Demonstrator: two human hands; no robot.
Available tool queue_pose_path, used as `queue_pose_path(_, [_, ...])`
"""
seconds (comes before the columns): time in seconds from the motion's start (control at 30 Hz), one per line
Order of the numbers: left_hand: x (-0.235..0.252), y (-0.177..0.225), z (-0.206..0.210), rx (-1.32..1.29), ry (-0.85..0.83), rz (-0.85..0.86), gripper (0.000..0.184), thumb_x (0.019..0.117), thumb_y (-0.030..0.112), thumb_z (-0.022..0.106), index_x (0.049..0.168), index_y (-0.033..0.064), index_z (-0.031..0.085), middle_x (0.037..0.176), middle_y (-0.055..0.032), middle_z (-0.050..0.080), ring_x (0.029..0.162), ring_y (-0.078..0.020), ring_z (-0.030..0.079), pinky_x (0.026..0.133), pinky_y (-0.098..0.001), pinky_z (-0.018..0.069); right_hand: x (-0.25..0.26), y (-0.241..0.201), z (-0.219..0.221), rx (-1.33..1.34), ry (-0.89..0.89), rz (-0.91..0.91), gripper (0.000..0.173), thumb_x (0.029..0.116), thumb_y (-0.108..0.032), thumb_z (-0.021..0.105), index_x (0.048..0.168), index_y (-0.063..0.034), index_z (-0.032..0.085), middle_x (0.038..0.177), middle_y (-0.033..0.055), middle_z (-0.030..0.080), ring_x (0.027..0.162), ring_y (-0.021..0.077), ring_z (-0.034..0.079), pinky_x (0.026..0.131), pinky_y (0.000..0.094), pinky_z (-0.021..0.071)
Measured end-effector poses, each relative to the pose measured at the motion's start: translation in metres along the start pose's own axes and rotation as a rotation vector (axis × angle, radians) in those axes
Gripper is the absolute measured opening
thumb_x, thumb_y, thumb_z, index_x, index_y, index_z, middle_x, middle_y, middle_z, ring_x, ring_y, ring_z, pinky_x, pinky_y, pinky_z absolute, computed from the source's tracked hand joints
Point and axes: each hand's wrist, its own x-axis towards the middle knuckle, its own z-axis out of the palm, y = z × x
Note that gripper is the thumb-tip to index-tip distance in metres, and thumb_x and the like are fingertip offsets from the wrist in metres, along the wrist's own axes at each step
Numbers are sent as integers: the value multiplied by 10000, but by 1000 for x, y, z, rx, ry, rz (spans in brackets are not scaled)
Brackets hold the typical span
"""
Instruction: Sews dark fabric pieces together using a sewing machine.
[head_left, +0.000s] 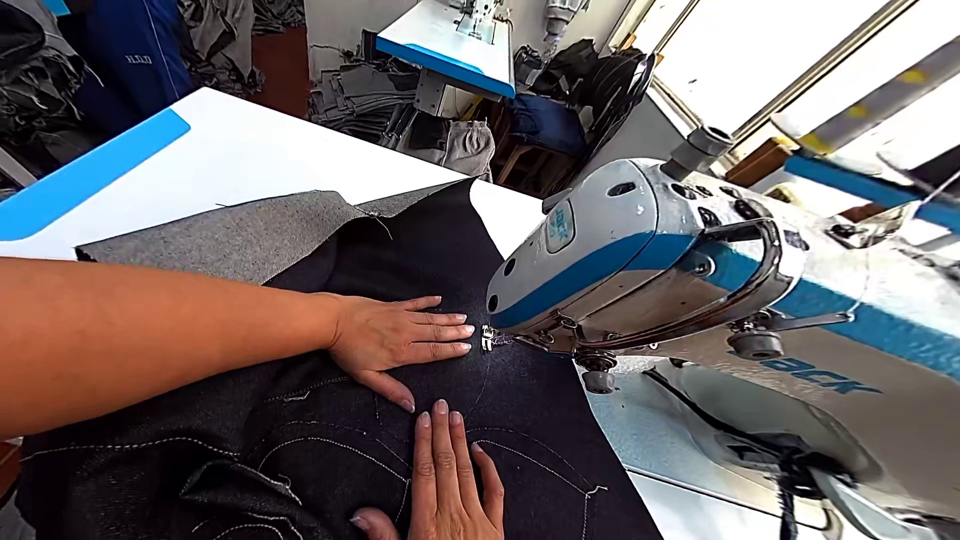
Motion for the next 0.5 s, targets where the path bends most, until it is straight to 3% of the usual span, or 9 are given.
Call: queue_pose_path(0.5, [4,1,0,-20,1,-14,923,989,685,379,1589,-14,310,1662,-189,296,1568,-342,211,1262,-574,110,1,4,-4,17,-29,4,1036,933,-817,216,1448,15,554,1509,178,539,1412,291,510,1156,505,323])
